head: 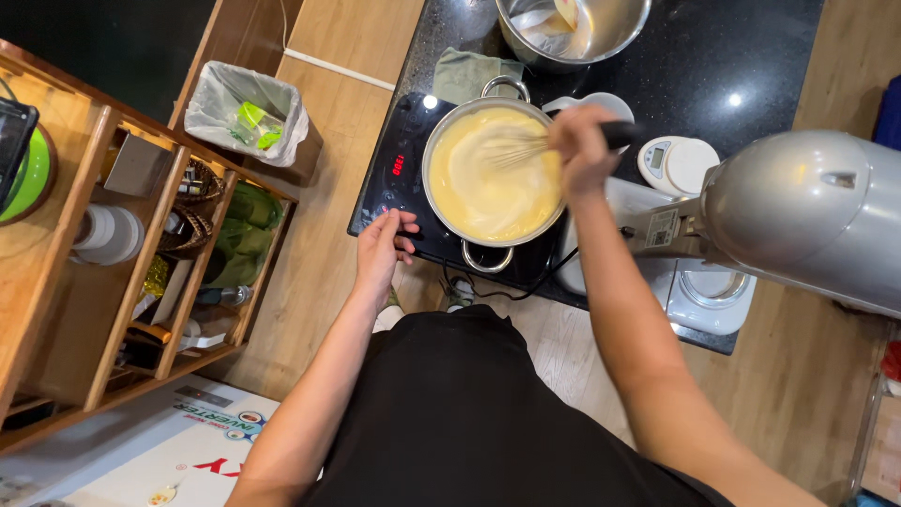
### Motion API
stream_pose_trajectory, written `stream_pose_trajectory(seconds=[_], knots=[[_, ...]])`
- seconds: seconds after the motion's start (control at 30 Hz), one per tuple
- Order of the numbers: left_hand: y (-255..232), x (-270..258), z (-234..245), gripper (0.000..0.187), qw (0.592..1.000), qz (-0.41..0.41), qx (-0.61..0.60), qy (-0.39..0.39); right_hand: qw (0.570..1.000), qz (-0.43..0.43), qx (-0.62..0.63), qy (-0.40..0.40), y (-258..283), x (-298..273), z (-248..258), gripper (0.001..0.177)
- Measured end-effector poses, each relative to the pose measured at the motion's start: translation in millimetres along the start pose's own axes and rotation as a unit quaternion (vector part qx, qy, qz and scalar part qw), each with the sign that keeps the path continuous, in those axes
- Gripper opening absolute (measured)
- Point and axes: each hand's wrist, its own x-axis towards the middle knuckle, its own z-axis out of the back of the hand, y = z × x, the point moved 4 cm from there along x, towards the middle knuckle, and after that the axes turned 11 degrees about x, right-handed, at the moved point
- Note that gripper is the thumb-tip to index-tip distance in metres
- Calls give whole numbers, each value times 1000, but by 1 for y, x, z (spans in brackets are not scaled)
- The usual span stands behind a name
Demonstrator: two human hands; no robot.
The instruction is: The person whisks a yellow custard mixture in a pot on an induction cooktop. They hold the pot handle with the left hand and whisk continuously with the right hand. The mixture thickens over time.
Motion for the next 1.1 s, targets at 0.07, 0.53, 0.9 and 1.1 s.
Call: stream_pose_trajectory(seconds=[0.07, 0.53, 0.9, 1.1], knots=[[0, -3, 0, 41, 1000, 1, 1, 3, 997, -82, 11, 12, 4, -15, -8, 39], [2, -9, 0, 39, 1000, -1, 4, -9, 998, 52, 19, 23, 18, -6, -8, 42], [1, -11, -4, 39, 1000, 5, 9, -8, 983, -133, 60, 115, -12, -25, -9, 43], [3, -11, -6, 39, 1000, -1, 8, -14, 1000, -2, 5, 17, -5, -4, 5, 31]])
